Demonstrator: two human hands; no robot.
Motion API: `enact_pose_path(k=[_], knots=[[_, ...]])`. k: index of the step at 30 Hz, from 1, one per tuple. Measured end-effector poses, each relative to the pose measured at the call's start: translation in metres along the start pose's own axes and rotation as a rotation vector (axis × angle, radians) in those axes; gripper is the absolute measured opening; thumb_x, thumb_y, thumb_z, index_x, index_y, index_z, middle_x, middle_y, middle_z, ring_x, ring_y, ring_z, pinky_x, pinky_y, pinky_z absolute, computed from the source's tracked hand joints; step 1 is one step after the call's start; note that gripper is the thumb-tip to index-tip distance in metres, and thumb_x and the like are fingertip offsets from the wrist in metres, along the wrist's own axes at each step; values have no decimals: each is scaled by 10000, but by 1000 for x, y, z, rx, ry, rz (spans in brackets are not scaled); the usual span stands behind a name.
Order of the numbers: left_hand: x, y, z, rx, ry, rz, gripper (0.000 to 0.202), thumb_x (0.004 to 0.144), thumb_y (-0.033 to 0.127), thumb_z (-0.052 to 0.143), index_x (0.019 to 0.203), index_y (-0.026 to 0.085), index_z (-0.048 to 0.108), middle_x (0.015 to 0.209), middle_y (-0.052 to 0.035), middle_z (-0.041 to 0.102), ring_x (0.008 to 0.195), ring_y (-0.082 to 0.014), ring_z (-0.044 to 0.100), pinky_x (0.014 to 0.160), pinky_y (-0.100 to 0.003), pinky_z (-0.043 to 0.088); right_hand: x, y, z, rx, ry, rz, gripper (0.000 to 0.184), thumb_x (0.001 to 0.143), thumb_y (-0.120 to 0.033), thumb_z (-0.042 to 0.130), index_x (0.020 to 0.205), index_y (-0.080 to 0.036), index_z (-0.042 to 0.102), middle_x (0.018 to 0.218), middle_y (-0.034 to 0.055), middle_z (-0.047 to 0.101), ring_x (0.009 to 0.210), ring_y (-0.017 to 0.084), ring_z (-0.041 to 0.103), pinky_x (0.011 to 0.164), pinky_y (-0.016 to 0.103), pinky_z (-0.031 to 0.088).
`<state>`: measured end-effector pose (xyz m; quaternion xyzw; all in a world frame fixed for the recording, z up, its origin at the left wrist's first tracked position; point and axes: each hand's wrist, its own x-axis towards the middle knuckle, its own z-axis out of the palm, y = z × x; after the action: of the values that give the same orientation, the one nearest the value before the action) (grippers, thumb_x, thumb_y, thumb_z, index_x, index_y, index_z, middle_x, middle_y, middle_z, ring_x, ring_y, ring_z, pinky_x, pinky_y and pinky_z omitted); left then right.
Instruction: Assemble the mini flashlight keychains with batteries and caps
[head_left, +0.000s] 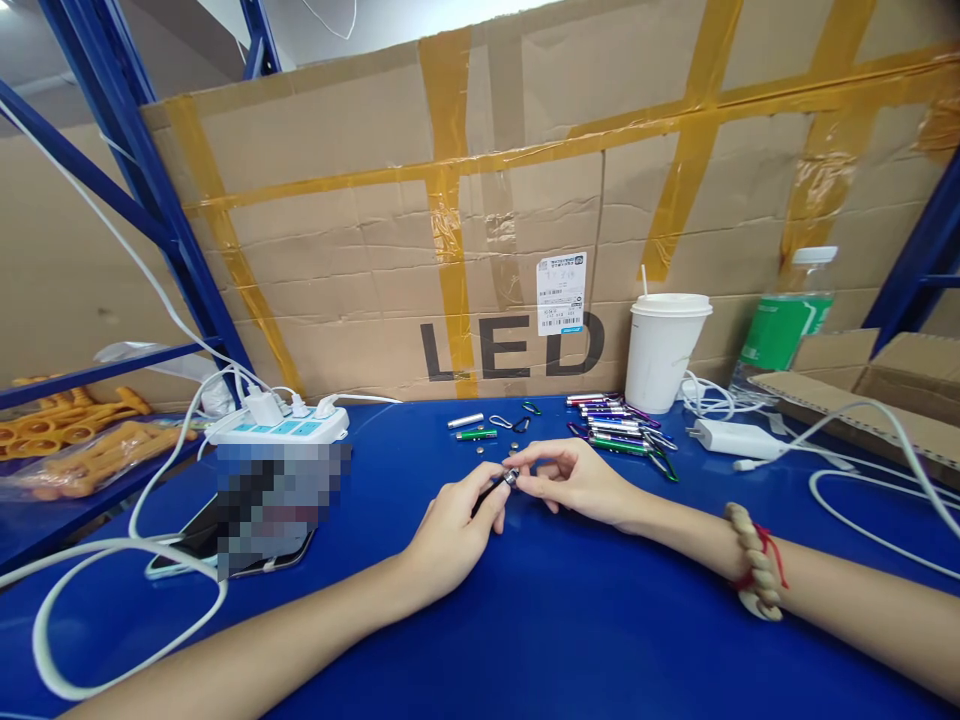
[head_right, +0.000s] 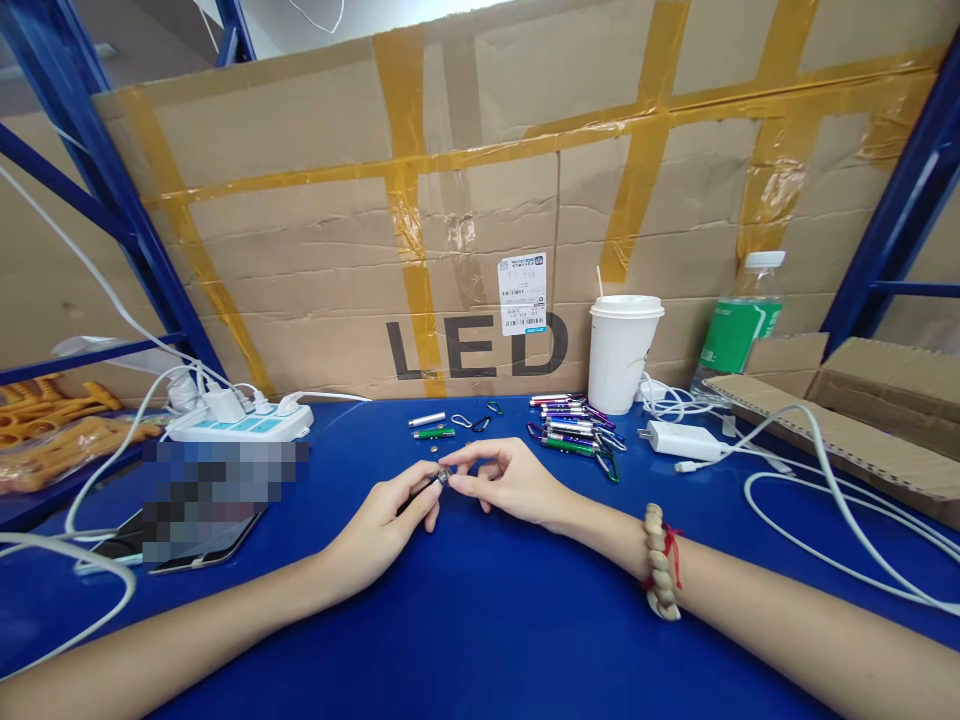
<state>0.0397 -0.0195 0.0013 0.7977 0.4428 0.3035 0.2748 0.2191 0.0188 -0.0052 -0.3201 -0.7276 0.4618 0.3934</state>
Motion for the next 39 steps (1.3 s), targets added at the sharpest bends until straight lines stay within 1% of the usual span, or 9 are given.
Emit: enact_pose_path(k=[5, 9, 12, 15, 19, 24, 33, 39], knots=[[0, -1, 0, 7, -15, 1, 255, 902, 341, 308, 887, 194, 515, 615, 49, 550, 592, -101, 494, 599, -207, 352, 2, 4, -1, 28, 0, -50, 325, 652, -410, 691, 838, -144, 690, 784, 20, 591, 428, 22, 465, 385, 176, 382], [1, -1, 0, 42, -39, 4, 265, 906, 322, 287, 868, 198, 518, 629, 43, 555, 616, -106, 504, 634, -213, 363, 4, 7, -1, 83, -10, -63, 285, 625, -394, 716, 756, -143, 692, 753, 5, 579, 421, 25, 474, 373, 177, 387], [1, -2, 0, 89, -56, 18, 267, 906, 302, 276, 832, 198, 511, 636, 42, 547, 611, -104, 506, 633, -215, 359, 3, 7, -1, 92, -14, -64, 249, 617, -374, 727, 697, -142, 686, 728, 1, 580, 413, 25, 474, 367, 176, 384], [1, -3, 0, 123, -66, 46, 263, 904, 297, 272, 820, 200, 502, 642, 40, 551, 613, -105, 509, 628, -213, 362, 3, 6, 0, 89, -13, -60, 263, 606, -392, 729, 669, -140, 681, 728, 4, 589, 418, 31, 478, 364, 180, 390], [1, -4, 0, 123, -71, 54, 262, 905, 302, 264, 815, 201, 488, 645, 38, 552, 623, -109, 515, 642, -214, 367, 3, 7, -1, 90, -14, -56, 288, 602, -411, 726, 679, -138, 682, 726, 5, 592, 413, 30, 475, 362, 177, 388], [1, -4, 0, 127, -71, 48, 249, 900, 278, 261, 794, 200, 472, 654, 38, 556, 624, -109, 515, 644, -216, 361, 4, 10, -1, 92, -18, -69, 270, 620, -387, 722, 716, -137, 686, 702, -1, 571, 433, 38, 483, 362, 174, 393], [0, 2, 0, 136, -57, 18, 269, 903, 308, 247, 796, 205, 471, 645, 38, 545, 628, -112, 517, 651, -216, 371, 3, 6, 0, 48, 8, -60, 313, 625, -420, 709, 740, -130, 688, 672, -5, 574, 412, 35, 466, 360, 178, 384], [1, -1, 0, 124, -52, 43, 256, 906, 289, 252, 808, 206, 474, 650, 44, 544, 637, -109, 518, 651, -209, 365, 3, 6, 2, 38, 23, -66, 296, 629, -407, 708, 729, -128, 687, 691, 2, 584, 398, 29, 462, 363, 184, 372]])
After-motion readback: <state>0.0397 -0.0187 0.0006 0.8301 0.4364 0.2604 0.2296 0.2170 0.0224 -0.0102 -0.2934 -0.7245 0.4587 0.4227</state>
